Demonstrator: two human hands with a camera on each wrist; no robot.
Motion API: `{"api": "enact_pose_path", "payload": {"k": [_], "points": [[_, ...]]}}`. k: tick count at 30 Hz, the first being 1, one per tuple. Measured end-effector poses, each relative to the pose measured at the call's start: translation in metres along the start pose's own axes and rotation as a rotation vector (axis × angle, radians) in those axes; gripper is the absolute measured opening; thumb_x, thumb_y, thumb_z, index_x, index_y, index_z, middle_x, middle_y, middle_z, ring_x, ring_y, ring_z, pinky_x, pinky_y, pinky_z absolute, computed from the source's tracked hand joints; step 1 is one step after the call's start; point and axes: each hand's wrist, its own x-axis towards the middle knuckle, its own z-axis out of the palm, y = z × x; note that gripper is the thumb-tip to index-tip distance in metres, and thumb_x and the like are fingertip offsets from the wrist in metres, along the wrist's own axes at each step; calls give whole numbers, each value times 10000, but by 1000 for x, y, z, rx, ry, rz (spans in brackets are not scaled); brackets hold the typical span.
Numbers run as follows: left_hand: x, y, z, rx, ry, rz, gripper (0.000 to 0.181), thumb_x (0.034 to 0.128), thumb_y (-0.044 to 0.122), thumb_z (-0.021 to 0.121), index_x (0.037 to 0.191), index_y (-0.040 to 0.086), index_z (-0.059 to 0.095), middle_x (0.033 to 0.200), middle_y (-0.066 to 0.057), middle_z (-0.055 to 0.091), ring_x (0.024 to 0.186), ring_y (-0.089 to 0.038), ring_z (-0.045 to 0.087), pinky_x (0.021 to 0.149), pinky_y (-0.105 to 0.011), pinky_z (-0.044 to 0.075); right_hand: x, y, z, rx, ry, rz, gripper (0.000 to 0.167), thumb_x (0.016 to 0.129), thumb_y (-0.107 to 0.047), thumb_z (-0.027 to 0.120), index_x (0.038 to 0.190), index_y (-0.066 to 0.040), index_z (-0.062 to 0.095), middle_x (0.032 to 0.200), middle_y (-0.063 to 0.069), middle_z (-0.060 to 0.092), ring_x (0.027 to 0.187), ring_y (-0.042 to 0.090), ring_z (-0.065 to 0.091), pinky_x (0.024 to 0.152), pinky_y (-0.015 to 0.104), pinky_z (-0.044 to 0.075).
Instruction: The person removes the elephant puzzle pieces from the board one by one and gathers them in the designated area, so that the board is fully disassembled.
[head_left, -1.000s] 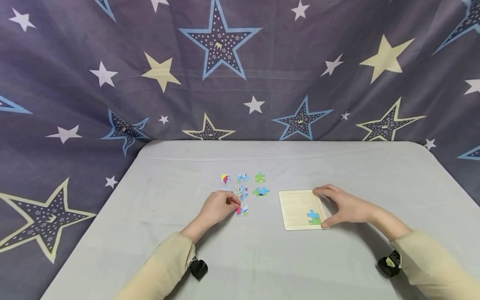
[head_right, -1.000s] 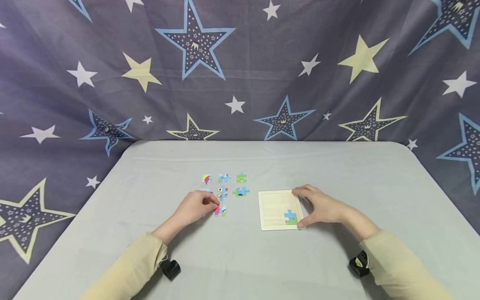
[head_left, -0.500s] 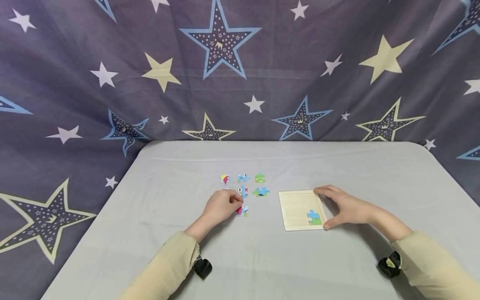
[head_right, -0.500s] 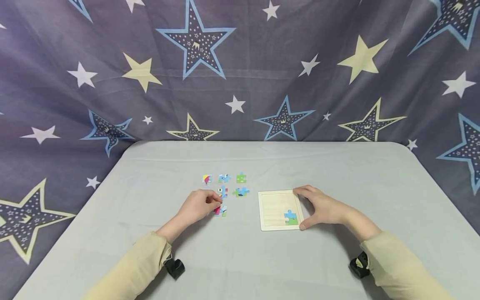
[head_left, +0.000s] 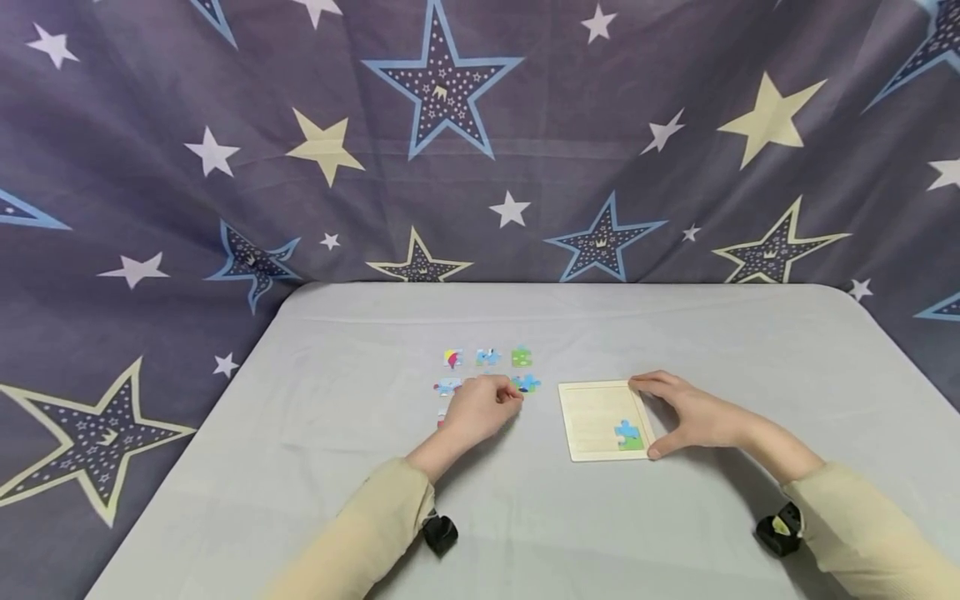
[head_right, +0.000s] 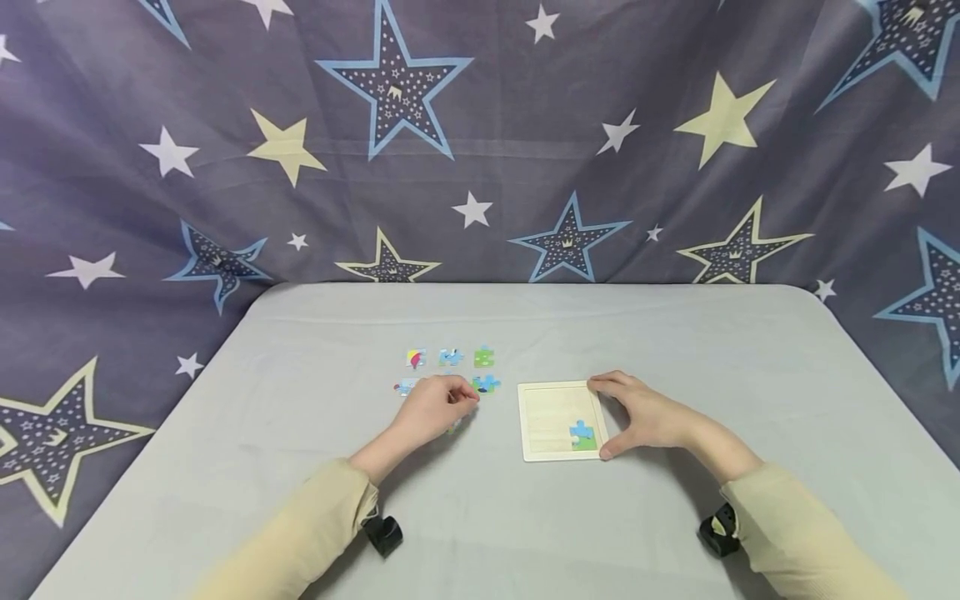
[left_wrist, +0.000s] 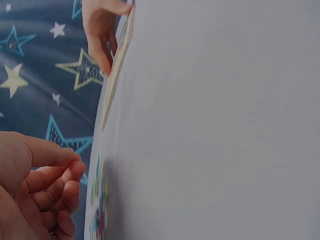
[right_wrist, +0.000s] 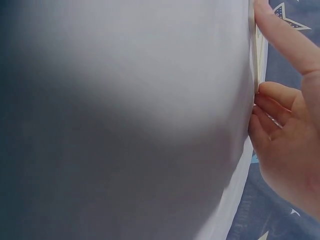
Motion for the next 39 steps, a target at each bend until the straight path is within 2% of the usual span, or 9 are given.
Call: {"api": "enact_pose_path", "payload": {"k": [4,10,19,25,31,39], "points": [[2,13,10,-3,-29,19,101,811,156,596,836,137,692,682,74,587,587,-45,482,558,-198,400,1,0,0,-5,-5,-3,1003,597,-482,787,1338,50,371,1354,206,354,1242,413,326,963,576,300],[4,37,23,-28,-76,66,75,817,155,605,828,155,679,679,80,585,527,-36,477,536,-184,391,1,1,-1,0,3,0,998,590,-469,796,1329,57,380,1338,213,367,1229,421,336,960,590,295],[10,61,42,22,-118,140,53,826,184,633,827,172,685,683,102,581,584,-2,465,535,-146,362,2,1,0,0,8,-5,991,586,-472,794,1321,56,393,1324,211,386,1221,414,351,969,580,295],[14,69,56,28,-129,175,57,804,167,648,844,162,689,673,110,570,586,18,465,544,-129,357,1,2,-1,8,8,-4,991,586,-475,794,1324,51,392,1325,202,386,1225,406,347,971,574,292],[17,74,71,46,-107,196,99,790,167,668,885,159,695,725,106,580,639,31,480,577,-112,363,1,4,-1,6,8,-6,984,592,-474,793,1324,49,394,1324,201,387,1223,401,351,965,573,297],[22,80,82,77,-170,136,221,766,190,695,982,145,682,790,94,540,668,8,457,582,-131,362,0,4,-2,14,8,-18,981,598,-461,792,1324,60,387,1325,213,382,1225,413,343,964,584,293]]}}
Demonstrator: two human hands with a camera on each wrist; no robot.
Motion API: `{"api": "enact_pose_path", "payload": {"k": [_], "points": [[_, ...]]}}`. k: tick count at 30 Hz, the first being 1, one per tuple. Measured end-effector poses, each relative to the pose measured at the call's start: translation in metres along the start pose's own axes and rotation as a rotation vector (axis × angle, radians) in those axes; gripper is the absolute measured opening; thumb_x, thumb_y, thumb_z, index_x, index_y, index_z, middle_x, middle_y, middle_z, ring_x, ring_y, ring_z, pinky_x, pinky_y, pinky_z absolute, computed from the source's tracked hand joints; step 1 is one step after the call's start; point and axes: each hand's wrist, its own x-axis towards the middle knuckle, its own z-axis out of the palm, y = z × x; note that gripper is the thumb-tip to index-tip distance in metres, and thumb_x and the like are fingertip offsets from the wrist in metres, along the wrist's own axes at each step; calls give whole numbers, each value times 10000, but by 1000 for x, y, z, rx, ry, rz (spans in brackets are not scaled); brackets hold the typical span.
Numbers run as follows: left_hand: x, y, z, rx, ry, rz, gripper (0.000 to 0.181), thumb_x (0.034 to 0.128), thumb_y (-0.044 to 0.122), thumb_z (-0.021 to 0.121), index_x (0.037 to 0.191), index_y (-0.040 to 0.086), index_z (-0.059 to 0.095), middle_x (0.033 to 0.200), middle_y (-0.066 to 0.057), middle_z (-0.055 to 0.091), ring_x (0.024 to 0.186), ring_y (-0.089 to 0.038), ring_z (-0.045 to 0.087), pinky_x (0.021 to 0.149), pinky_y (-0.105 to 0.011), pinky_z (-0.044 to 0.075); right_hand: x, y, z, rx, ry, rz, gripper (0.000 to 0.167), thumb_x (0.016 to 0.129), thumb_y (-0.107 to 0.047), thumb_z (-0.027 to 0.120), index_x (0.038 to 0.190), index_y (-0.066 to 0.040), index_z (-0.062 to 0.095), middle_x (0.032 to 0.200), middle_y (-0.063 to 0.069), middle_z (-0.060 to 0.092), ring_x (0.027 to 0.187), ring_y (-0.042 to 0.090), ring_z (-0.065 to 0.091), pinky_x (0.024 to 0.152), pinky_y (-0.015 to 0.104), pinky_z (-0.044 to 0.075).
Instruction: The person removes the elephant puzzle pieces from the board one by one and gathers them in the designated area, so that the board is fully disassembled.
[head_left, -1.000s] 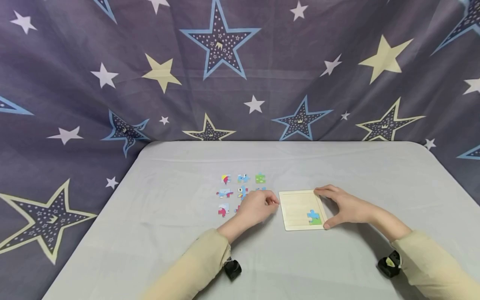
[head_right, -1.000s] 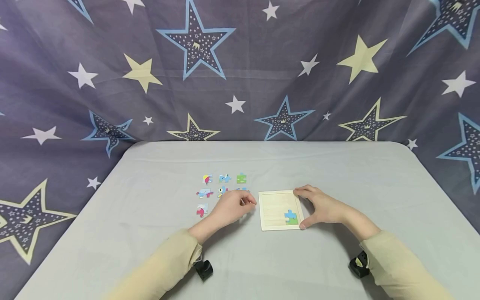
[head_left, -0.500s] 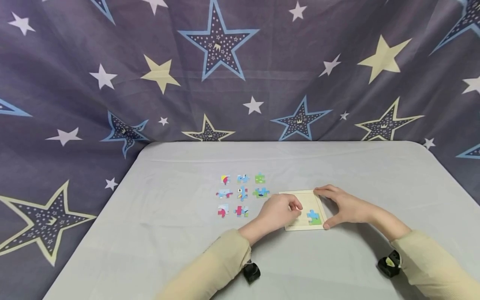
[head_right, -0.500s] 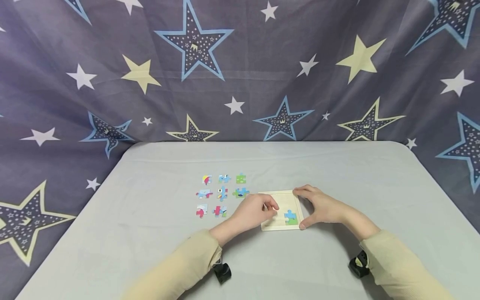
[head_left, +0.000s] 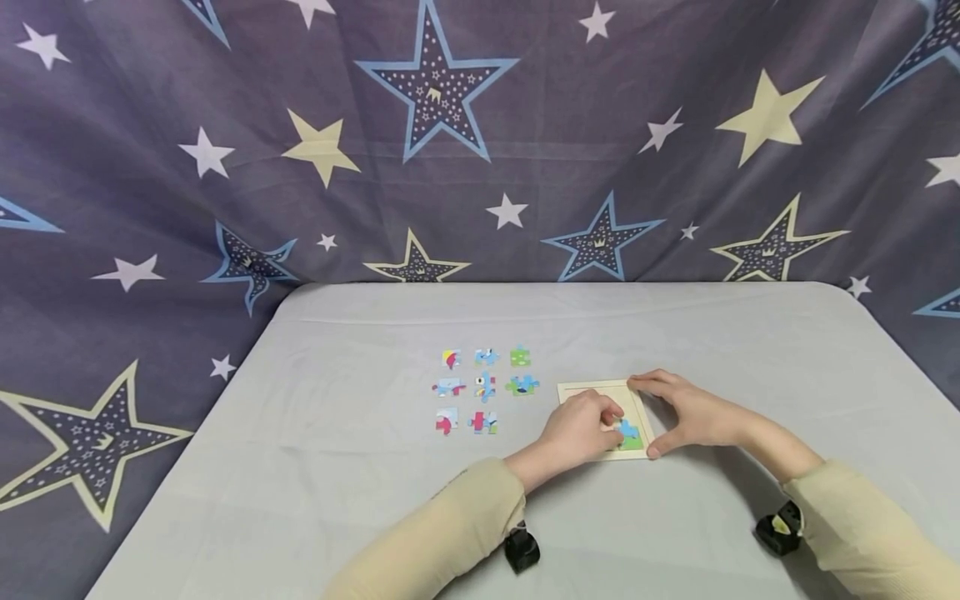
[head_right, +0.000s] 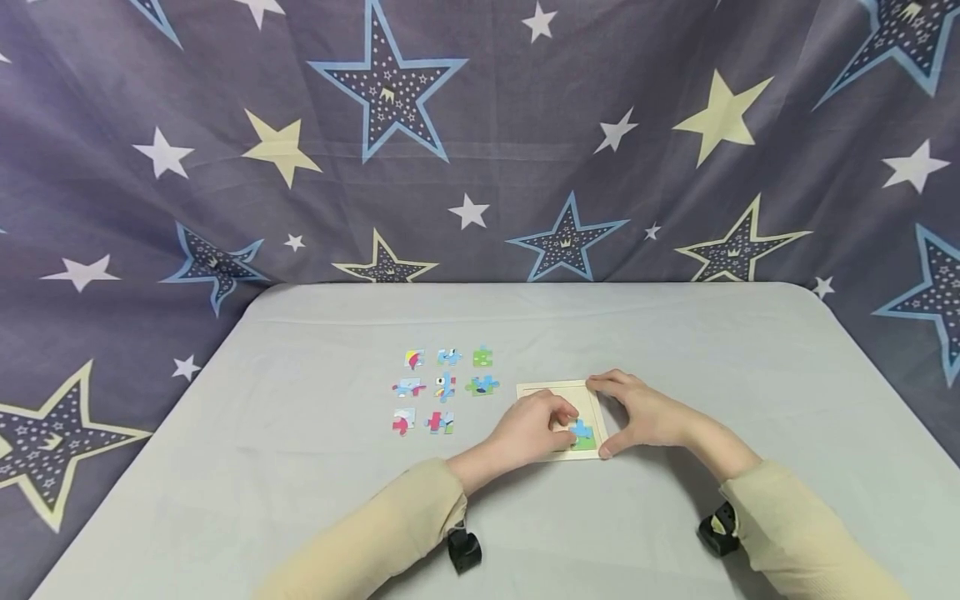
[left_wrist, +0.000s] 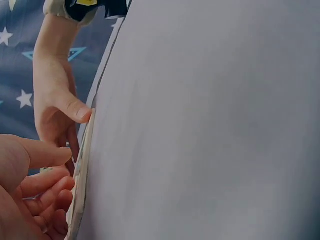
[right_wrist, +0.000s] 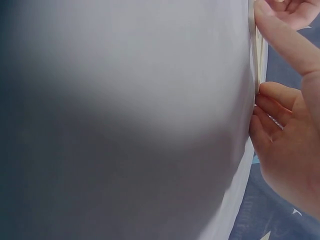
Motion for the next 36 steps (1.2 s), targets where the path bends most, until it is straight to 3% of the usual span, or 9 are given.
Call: {"api": "enact_pose_path", "payload": {"k": [14,36], "points": [[2,2,6,101,-32,53,310,757,254,708,1049,155,681,820,77,514,698,-20,425,579,-132,335,-2,-2,-1,-10,3,-10,971,609,-468,782,1322,61,388,1327,207,387,1226,404,345,963,579,295],[2,-2,9,-15,-32,57,276,748,186,723,993,174,597,796,94,503,673,-4,429,585,-129,333,-1,-2,1,0,7,-7,973,605,-441,794,1322,72,382,1323,214,384,1223,411,343,967,583,286]]}}
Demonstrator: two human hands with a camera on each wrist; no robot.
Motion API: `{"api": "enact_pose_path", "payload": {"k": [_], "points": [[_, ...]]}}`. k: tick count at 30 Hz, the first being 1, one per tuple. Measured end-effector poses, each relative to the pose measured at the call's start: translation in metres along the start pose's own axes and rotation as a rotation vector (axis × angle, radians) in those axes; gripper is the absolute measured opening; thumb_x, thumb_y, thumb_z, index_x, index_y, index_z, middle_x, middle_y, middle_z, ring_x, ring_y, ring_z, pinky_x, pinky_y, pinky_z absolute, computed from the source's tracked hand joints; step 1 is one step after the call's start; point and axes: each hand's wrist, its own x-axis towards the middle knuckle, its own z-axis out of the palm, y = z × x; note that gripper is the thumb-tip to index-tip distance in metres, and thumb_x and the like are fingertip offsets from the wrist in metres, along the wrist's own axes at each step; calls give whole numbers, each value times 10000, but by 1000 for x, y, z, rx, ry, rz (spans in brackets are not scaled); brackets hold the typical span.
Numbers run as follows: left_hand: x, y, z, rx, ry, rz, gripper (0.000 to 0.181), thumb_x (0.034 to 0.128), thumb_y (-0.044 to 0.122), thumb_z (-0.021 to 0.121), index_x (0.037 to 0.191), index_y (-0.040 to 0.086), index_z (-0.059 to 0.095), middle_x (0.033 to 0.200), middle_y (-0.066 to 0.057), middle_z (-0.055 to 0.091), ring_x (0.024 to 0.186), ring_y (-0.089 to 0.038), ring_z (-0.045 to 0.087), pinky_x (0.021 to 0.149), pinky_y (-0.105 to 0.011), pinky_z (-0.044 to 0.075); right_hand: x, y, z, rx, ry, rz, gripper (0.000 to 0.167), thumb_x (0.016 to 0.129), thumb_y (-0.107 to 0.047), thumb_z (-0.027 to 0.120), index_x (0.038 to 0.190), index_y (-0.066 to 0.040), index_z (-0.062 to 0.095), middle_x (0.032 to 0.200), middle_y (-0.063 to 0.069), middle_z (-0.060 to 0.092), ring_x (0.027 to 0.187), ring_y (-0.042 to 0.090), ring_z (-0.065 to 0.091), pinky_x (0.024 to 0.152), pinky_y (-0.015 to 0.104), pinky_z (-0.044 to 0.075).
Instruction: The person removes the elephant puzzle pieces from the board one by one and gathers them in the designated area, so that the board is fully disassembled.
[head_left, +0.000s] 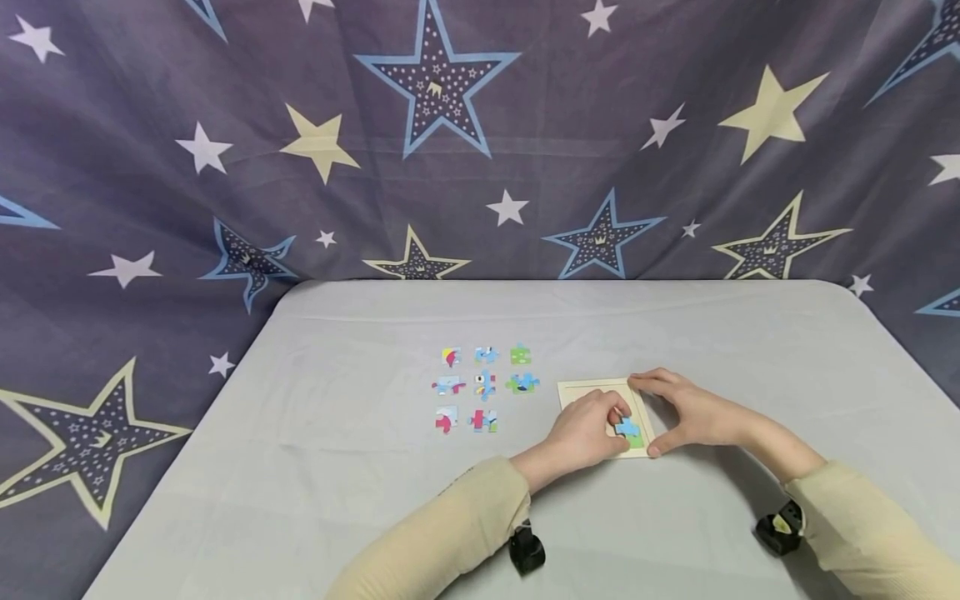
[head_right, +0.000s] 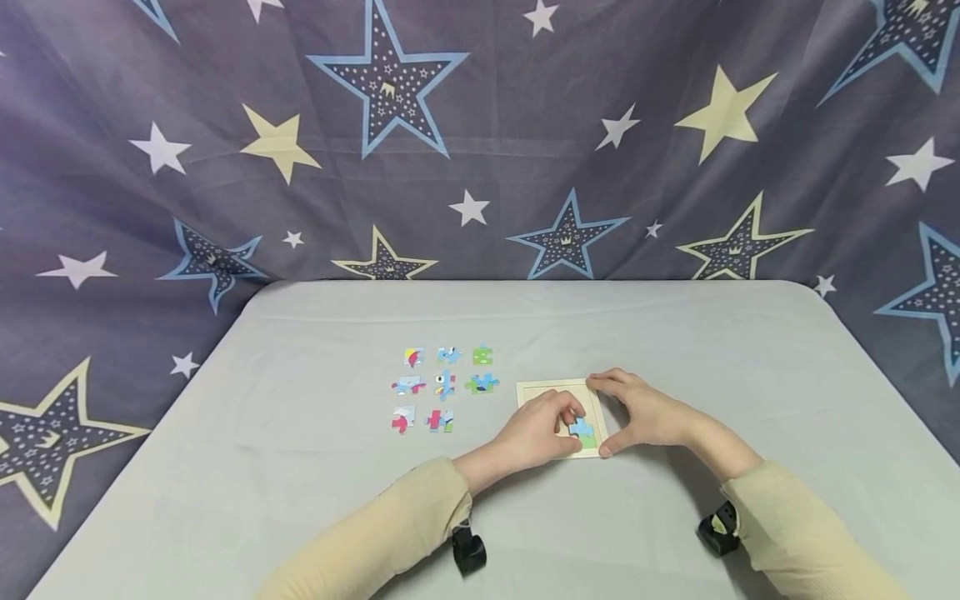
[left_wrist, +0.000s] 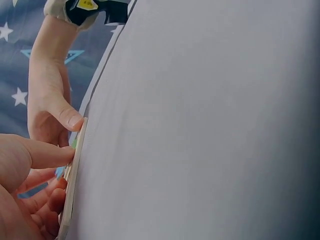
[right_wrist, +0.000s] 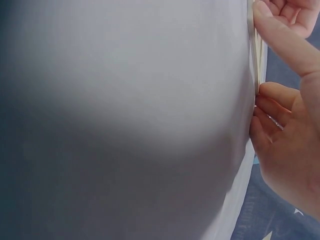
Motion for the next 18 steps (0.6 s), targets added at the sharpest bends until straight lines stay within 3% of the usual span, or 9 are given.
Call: {"api": "enact_pose_path", "payload": {"k": [9,18], "points": [[-2,-2,0,-47,11,7,281,755,168,718,1005,170,589,785,89,518,671,2,441,591,-129,346,0,1,0,-7,2,-6,971,606,-447,792,1322,69,386,1325,210,384,1225,406,344,964,576,293],[-1,-4,0,-180,52,-33,225,773,79,688,975,155,622,739,96,571,641,14,492,599,-131,390,0,1,1,3,-8,3,966,614,-445,789,1328,62,381,1334,205,375,1232,406,333,961,577,295]]}}
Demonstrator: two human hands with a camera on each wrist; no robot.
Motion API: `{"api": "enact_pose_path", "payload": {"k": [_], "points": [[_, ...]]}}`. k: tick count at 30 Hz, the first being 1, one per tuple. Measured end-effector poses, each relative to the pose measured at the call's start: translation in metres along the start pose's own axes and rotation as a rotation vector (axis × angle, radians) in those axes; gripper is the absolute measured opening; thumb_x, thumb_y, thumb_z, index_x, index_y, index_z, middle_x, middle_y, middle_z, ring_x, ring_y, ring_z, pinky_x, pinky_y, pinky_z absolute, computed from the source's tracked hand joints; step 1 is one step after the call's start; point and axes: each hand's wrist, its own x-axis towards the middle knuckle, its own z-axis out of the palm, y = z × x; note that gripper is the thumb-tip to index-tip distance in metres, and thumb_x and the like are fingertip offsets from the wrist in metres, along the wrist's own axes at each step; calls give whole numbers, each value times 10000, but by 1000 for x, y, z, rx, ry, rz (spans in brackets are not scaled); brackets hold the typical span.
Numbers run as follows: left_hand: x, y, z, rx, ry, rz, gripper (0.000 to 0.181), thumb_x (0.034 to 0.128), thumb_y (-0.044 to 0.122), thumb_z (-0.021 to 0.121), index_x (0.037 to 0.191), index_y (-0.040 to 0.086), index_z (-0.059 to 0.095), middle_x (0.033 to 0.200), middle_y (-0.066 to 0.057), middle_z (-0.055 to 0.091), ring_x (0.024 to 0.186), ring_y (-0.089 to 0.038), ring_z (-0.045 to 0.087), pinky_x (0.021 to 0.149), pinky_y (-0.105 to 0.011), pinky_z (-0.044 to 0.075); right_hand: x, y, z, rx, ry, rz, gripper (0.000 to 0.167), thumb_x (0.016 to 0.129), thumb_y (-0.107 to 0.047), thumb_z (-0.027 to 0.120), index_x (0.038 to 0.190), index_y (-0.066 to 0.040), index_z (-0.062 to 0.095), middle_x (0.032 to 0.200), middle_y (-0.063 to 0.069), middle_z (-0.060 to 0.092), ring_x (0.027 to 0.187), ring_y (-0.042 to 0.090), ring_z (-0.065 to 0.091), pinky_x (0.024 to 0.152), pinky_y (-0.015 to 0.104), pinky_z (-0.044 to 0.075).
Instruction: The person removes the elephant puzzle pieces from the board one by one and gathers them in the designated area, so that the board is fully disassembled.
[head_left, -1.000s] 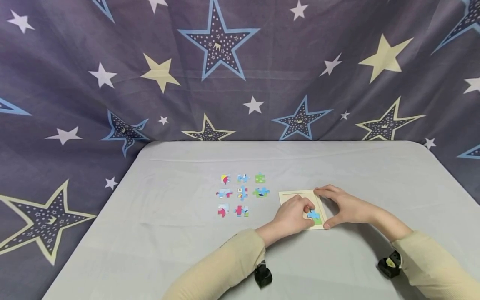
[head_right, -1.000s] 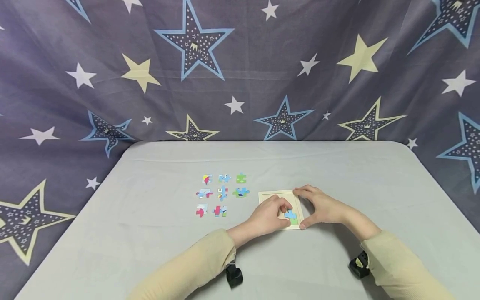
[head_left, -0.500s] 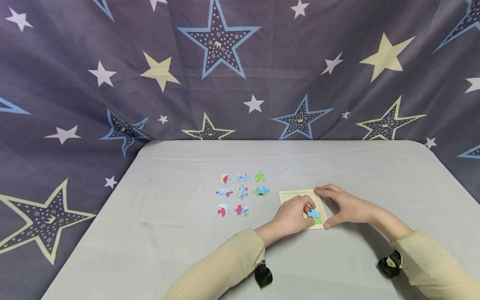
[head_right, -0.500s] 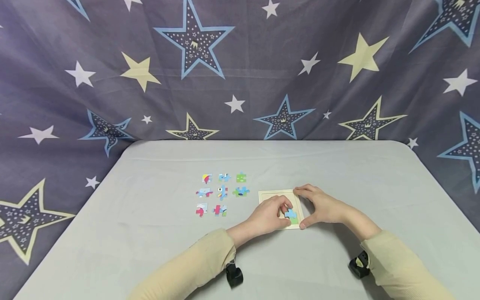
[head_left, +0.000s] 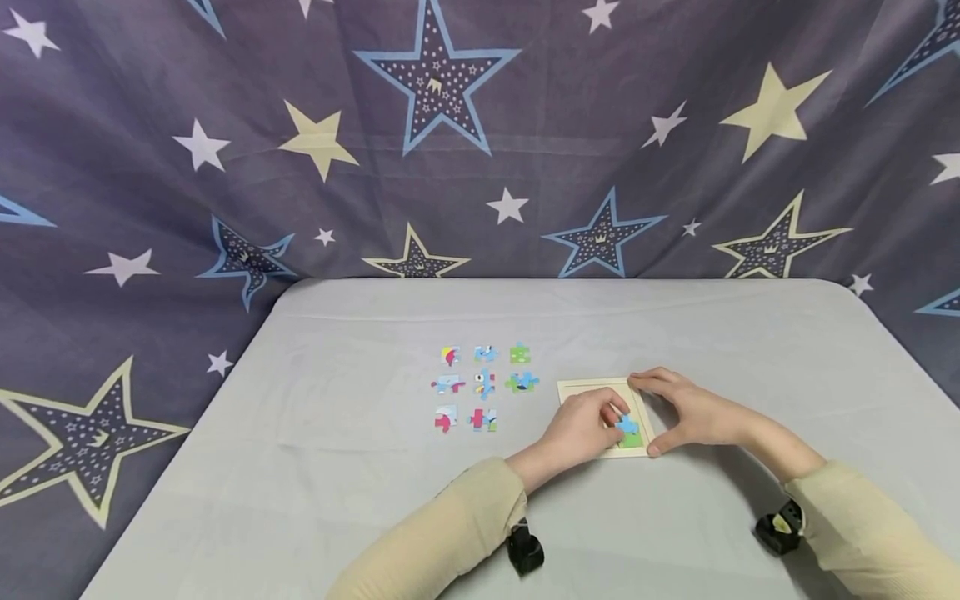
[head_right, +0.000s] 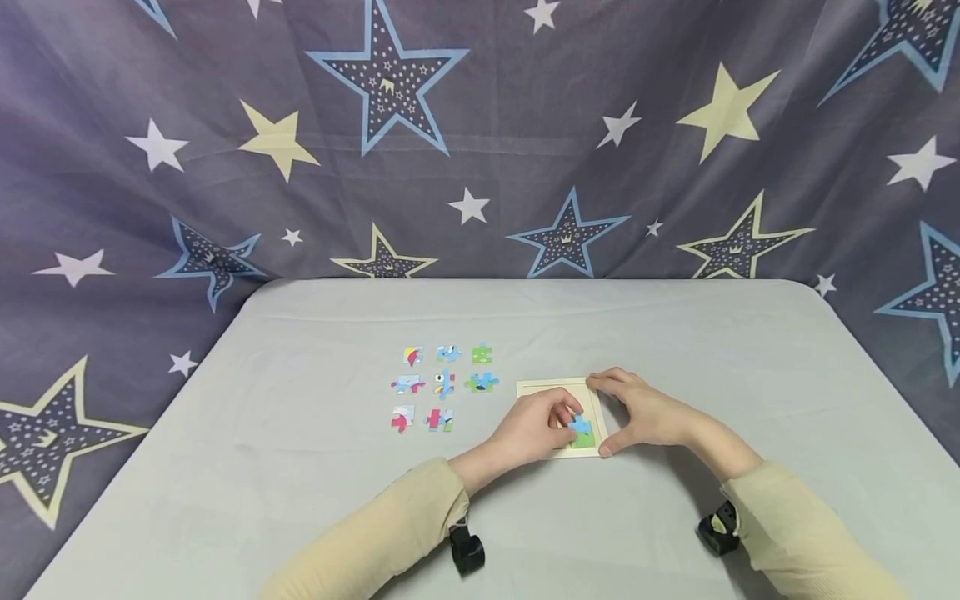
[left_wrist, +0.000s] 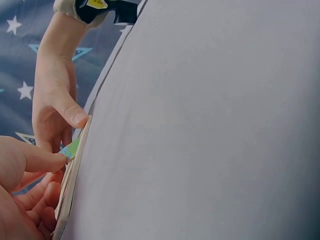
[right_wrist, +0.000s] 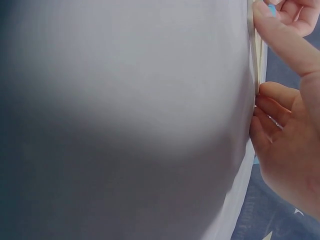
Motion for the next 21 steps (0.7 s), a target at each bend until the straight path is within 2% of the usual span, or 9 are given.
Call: {"api": "enact_pose_path", "payload": {"k": [6,13,21], "points": [[0,-3,-1,-38,27,-12,207,772,98,690,960,159,629,736,118,578,631,20,494,600,-130,397,0,0,-1,-5,-6,3,970,617,-461,781,1334,52,378,1337,198,372,1238,405,327,965,575,294],[-5,-4,-9,-88,36,-2,199,772,83,677,956,145,634,751,115,577,645,11,492,600,-140,405,0,0,0,5,-15,16,977,615,-471,779,1339,44,374,1342,196,365,1241,408,320,966,578,290],[-8,-11,-16,-123,45,-5,133,785,89,652,903,150,646,752,77,599,638,3,503,605,-152,415,0,0,-1,5,-13,19,981,610,-475,779,1341,40,375,1346,200,359,1242,412,317,970,583,285]]}}
